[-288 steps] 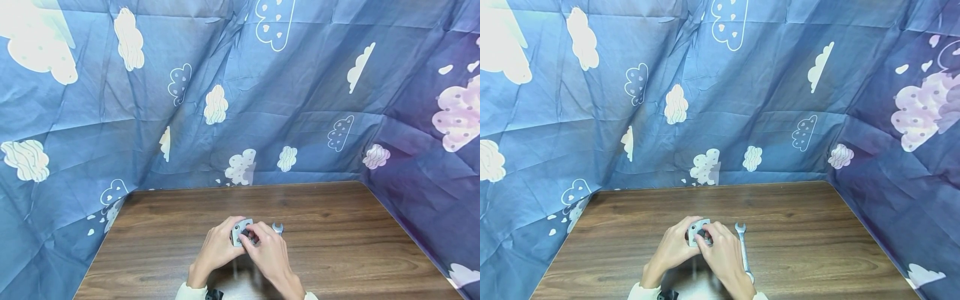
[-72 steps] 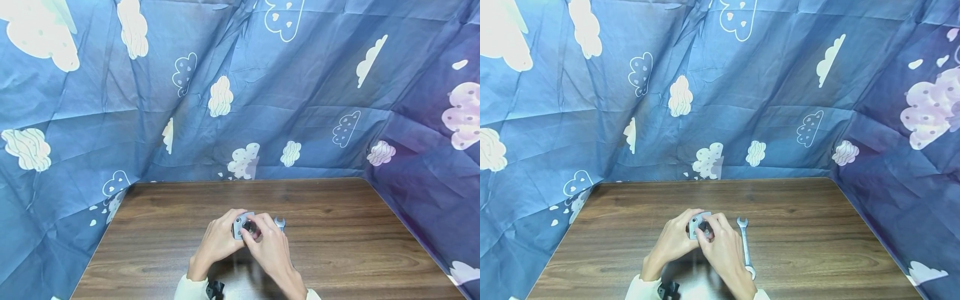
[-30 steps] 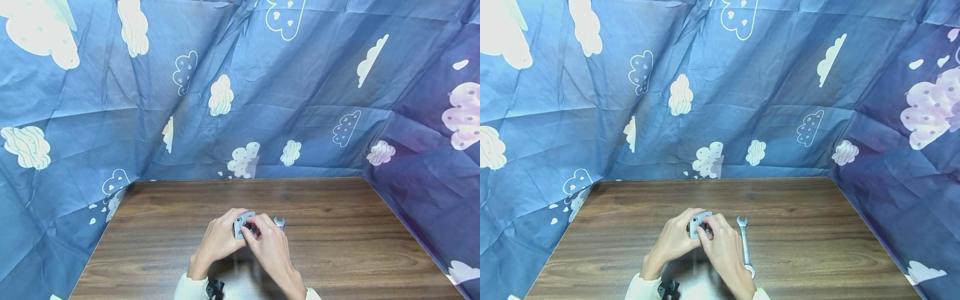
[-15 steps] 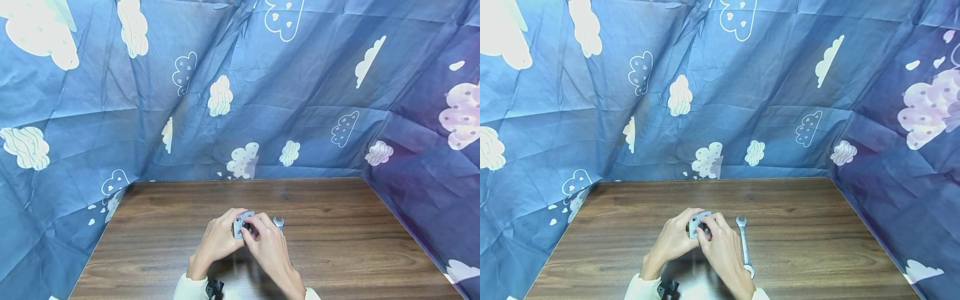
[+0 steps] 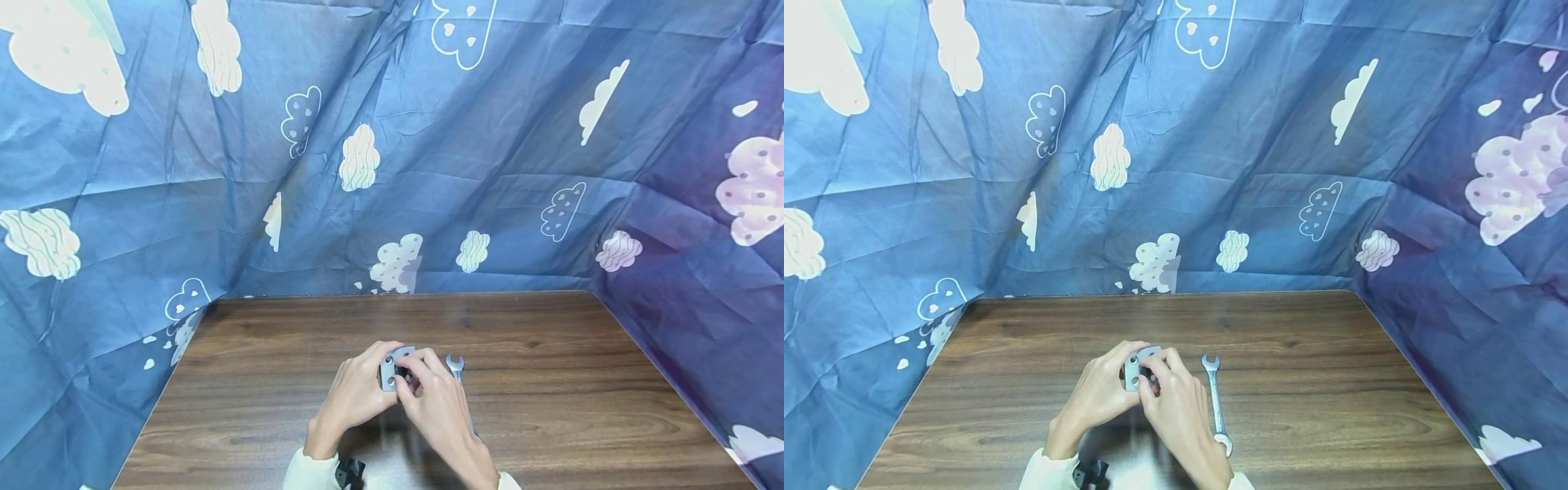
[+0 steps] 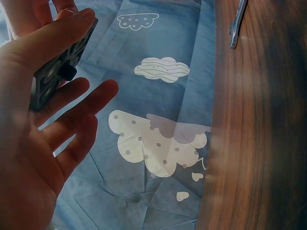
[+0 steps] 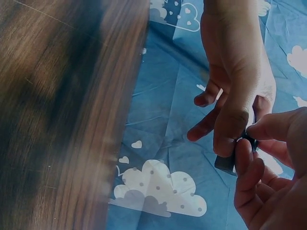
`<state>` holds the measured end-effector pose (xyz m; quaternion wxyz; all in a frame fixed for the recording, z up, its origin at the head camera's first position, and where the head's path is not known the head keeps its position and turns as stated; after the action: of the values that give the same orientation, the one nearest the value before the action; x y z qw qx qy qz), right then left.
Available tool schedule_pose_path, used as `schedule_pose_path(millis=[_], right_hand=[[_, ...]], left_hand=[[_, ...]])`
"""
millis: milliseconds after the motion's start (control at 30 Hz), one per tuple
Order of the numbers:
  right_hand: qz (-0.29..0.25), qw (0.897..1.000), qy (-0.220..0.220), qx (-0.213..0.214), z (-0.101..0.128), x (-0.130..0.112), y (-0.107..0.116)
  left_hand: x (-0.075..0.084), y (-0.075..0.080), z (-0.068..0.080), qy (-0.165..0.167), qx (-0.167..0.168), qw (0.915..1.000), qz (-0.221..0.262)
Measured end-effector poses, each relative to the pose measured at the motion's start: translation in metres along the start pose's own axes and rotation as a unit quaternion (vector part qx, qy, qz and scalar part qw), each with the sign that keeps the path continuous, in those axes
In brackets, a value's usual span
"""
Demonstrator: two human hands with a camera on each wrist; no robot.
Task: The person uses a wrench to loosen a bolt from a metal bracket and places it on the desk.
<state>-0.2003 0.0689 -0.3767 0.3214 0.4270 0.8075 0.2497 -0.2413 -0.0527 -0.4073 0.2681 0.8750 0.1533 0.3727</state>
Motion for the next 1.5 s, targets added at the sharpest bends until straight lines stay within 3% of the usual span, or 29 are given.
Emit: schedule_pose_path(millis=[333, 633, 800, 1500], right_hand=[[-0.012, 1.0, -0.005, -0.006, 0.001, 0.001, 0.001], [0.006, 0.997, -0.08, -0.005, 0.0, 0.009, 0.003], [0.028, 0.994, -0.101, -0.017, 0.002, 0.011, 0.001], [0.013, 0.999, -0.043, -0.008, 0.002, 0.007, -0.001]], left_hand=[[-0.001, 0.0, 0.0, -0.005, 0.002, 1.0, -0.004], [0.0, -0.001, 0.0, 0.0, -0.002, 1.0, 0.004], [0.001, -0.001, 0.0, -0.001, -0.003, 1.0, -0.001], [-0.001, -0.001, 0.0, 0.002, 0.002, 1.0, -0.003]])
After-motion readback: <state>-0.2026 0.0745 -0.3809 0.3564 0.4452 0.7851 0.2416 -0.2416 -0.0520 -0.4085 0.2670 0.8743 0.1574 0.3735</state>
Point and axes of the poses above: each hand's wrist, its own z-axis away from the middle knuckle, its own y-axis out of the back of the hand, x = y × z, the point moved 7 cm from there along -z, towards the middle knuckle, and after that the axes turned 8 degrees about z, right-handed, at the moved point
